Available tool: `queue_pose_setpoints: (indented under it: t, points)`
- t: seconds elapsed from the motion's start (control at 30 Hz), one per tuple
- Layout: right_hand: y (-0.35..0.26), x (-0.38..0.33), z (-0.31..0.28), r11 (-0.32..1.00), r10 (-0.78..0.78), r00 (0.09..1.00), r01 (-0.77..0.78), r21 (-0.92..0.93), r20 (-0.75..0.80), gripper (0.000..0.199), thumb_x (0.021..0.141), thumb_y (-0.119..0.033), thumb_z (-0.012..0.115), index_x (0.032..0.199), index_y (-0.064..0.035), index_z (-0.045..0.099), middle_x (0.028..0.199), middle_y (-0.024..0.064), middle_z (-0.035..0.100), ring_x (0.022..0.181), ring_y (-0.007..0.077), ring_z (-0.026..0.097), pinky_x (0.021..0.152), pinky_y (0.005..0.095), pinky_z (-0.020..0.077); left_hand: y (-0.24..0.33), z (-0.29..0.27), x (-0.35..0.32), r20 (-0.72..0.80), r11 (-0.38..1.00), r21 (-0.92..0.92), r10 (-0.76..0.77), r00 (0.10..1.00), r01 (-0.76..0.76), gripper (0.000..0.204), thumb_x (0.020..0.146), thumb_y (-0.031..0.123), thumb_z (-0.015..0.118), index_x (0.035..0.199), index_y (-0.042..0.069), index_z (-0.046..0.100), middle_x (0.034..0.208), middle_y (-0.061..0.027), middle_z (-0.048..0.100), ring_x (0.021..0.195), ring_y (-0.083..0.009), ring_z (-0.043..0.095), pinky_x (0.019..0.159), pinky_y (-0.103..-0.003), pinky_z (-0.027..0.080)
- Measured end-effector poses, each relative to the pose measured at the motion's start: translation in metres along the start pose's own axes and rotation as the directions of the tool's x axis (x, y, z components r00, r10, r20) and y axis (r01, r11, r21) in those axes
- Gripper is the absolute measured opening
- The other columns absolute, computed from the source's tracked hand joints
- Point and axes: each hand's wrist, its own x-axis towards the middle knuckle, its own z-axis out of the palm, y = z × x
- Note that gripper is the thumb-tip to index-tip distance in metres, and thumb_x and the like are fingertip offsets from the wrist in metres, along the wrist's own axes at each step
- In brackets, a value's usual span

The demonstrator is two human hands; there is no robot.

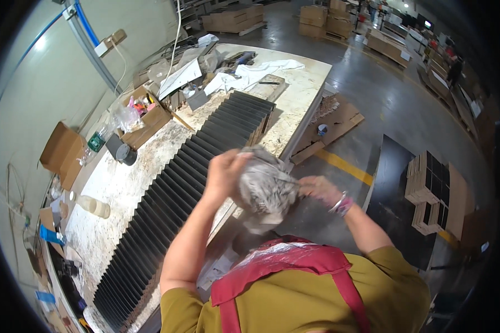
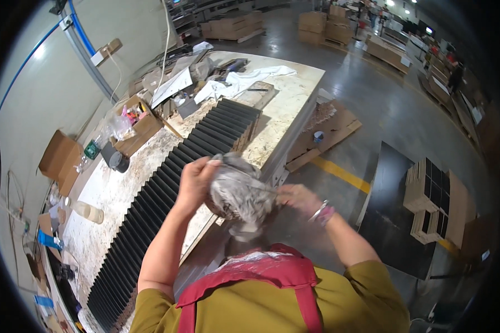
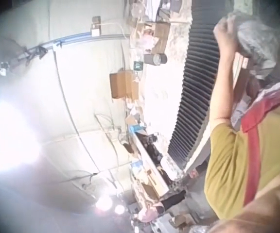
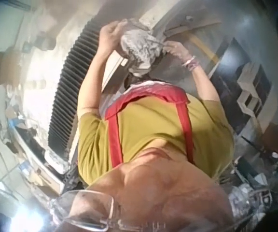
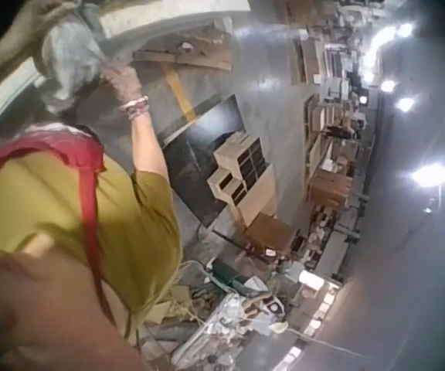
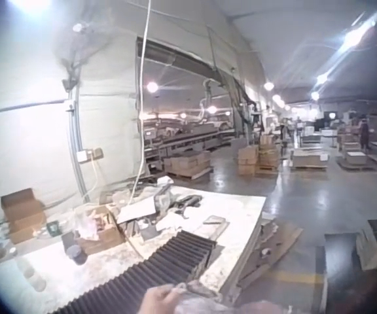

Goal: The person wipes a long slatted panel with a cloth after applying liquid from a bottle, then applies a dark substance to the panel using a brush.

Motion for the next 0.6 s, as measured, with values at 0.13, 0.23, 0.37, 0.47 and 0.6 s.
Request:
queue_pose_setpoints:
  t: [0.13,0.23,0.37,0.47,0.6]
  points:
    - [-0.095,-0.011,-0.011,0.910,-0.410,0.859,0.408,-0.074,-0.307,0.024,0.089,-0.022,0.058,0.104,-0.0036,0.064,0.099,0.0022,0.066,0.095,0.0103,0.060,0.085,0.0266,0.0466,-0.032,-0.051,-0.006,-0.027,0.993,0.116,0.024,0.999,-0.021,0.031,0.095,0.024,0.061,0.073,0.001,0.058,0.063,0.0004,0.051,0.063,-0.0083,0.046,0.057,-0.027,0.039]
    - [-0.091,0.015,-0.009,0.634,-0.574,0.723,0.094,-0.768,-0.385,0.023,0.086,-0.016,0.056,0.100,-0.0002,0.064,0.085,0.0126,0.068,0.083,0.0232,0.065,0.076,0.0337,0.0518,-0.066,-0.102,-0.016,-0.091,0.996,0.062,0.071,0.993,-0.065,0.024,0.096,0.022,0.059,0.088,0.000,0.058,0.072,-0.0011,0.054,0.069,-0.0092,0.047,0.064,-0.025,0.040]
    - [-0.054,-0.003,-0.027,-0.019,-0.238,0.875,-0.437,-0.899,-0.421,0.019,0.087,-0.020,0.053,0.088,-0.0078,0.068,0.094,0.0148,0.068,0.090,0.0331,0.064,0.076,0.0436,0.0509,-0.088,-0.160,-0.072,0.005,0.960,0.266,0.085,0.996,-0.083,0.017,0.092,0.015,0.064,0.094,-0.002,0.060,0.082,-0.0058,0.057,0.074,-0.0126,0.051,0.070,-0.028,0.044]
    - [-0.009,-0.014,-0.062,0.267,-0.305,0.854,-0.349,-0.898,-0.422,0.021,0.086,-0.022,0.054,0.075,-0.0088,0.067,0.081,0.0131,0.067,0.079,0.0320,0.066,0.067,0.0453,0.0531,-0.095,-0.175,-0.087,0.069,0.962,0.263,0.051,0.996,-0.068,0.012,0.093,0.011,0.061,0.096,-0.001,0.061,0.084,-0.0039,0.058,0.075,-0.0108,0.050,0.069,-0.026,0.043]
    - [-0.059,0.010,0.028,0.009,-0.561,0.827,-0.041,-0.999,-0.039,0.025,0.093,-0.027,0.049,0.093,-0.0099,0.068,0.104,0.0130,0.066,0.095,0.0285,0.064,0.083,0.0400,0.0527,-0.110,-0.178,-0.105,0.212,0.993,-0.031,-0.107,0.971,0.116,0.053,0.086,-0.003,0.061,0.137,0.004,0.045,0.111,-0.0076,0.060,0.090,-0.0149,0.060,0.082,-0.028,0.050]
